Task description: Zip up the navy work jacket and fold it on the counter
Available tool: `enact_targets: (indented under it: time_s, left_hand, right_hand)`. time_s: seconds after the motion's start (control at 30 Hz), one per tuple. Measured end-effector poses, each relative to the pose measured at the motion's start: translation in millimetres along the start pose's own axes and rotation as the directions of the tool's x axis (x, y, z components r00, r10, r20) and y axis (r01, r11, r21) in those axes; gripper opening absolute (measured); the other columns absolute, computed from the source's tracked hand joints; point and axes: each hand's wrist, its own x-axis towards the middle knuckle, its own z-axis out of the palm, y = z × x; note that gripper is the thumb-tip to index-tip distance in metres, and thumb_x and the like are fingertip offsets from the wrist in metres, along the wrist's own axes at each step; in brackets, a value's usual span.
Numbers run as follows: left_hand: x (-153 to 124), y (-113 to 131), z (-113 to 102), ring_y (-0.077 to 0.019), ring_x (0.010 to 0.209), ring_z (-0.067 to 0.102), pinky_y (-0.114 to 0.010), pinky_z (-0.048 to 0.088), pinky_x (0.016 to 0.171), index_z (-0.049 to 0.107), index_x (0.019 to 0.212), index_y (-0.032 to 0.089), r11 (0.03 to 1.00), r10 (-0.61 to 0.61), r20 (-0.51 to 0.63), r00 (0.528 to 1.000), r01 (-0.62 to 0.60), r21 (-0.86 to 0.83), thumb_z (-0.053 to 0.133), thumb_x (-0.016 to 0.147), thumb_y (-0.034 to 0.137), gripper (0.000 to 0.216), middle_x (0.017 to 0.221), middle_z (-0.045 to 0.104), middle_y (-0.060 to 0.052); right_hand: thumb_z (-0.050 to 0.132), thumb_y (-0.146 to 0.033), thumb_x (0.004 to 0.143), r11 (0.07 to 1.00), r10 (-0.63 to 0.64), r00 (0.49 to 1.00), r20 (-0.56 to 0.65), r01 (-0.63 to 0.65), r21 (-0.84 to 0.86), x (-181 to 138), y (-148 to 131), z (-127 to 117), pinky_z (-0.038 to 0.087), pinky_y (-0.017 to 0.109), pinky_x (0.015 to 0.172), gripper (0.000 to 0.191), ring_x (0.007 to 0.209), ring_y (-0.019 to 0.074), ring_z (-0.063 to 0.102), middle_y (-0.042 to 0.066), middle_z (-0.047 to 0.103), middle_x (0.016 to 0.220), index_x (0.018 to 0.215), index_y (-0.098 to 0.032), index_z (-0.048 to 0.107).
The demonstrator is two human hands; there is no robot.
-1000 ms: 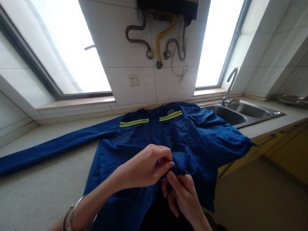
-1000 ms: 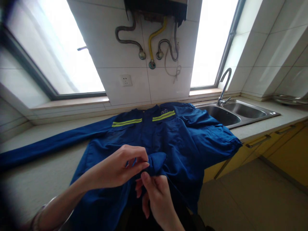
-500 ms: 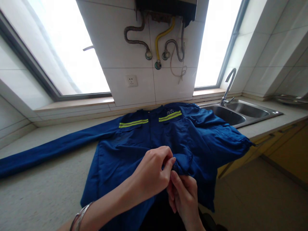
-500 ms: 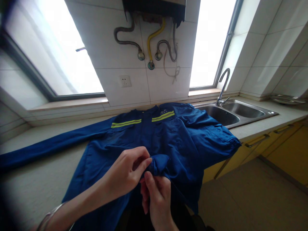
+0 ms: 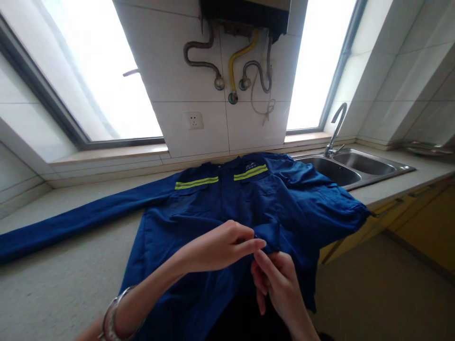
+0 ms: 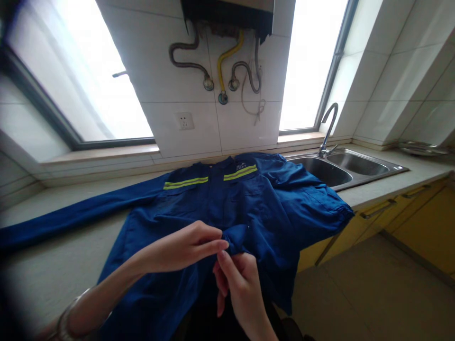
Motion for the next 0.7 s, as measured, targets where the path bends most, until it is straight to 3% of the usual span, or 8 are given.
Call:
enact_targets:
  time_s: [0.1,0.27,0.5,0.7]
  left_hand:
    - [6,-5,2,-0.0075,0.057,0.034,-0.020,0.025,0.049,0.046,0.066,0.014,1.000,-0.009,0.019,1.000,0.009,0.017,0.038,0.089,0.053,0.046,0.060,0.039,0.004]
    - [12,-13,3,-0.0065,0.054,0.029,-0.019,0.024,0.048,0.041,0.066,0.015,0.989,0.019,0.051,0.999,-0.011,-0.145,0.041,0.089,0.051,0.043,0.059,0.033,0.006]
    - [3,-12,17,-0.0059,0.053,0.030,-0.018,0.022,0.046,0.046,0.068,0.014,0.997,0.024,-0.130,0.991,-0.033,-0.070,0.041,0.091,0.041,0.036,0.057,0.037,0.006]
    - [2,-7,34,-0.0058,0.049,0.035,-0.019,0.026,0.049,0.045,0.064,0.015,0.992,0.051,-0.337,0.940,-0.010,0.122,0.041,0.091,0.030,0.031,0.055,0.042,0.005]
  right_hand:
    - [0.064,-0.051,0.075,0.998,0.034,0.998,0.048,-0.032,-0.052,1,-6,-5,0.036,0.015,0.023,0.047,0.027,0.0035,0.034,-0.005,0.038,0.038,0.057,-0.008,0.056]
    - [0.064,-0.050,0.075,0.996,0.054,0.996,0.075,-0.049,-0.069,3,-10,-10,0.038,0.017,0.024,0.046,0.027,0.0052,0.038,-0.003,0.044,0.039,0.060,-0.006,0.060]
    - [0.066,-0.048,0.074,0.998,0.059,0.996,0.066,-0.057,-0.025,5,-8,-8,0.040,0.018,0.024,0.044,0.028,0.0072,0.042,0.000,0.049,0.041,0.062,-0.006,0.061]
    - [0.066,-0.049,0.073,0.999,0.015,1.000,0.002,-0.015,-0.029,3,-3,-7,0.038,0.017,0.024,0.045,0.027,0.0077,0.043,0.000,0.049,0.040,0.059,-0.006,0.059]
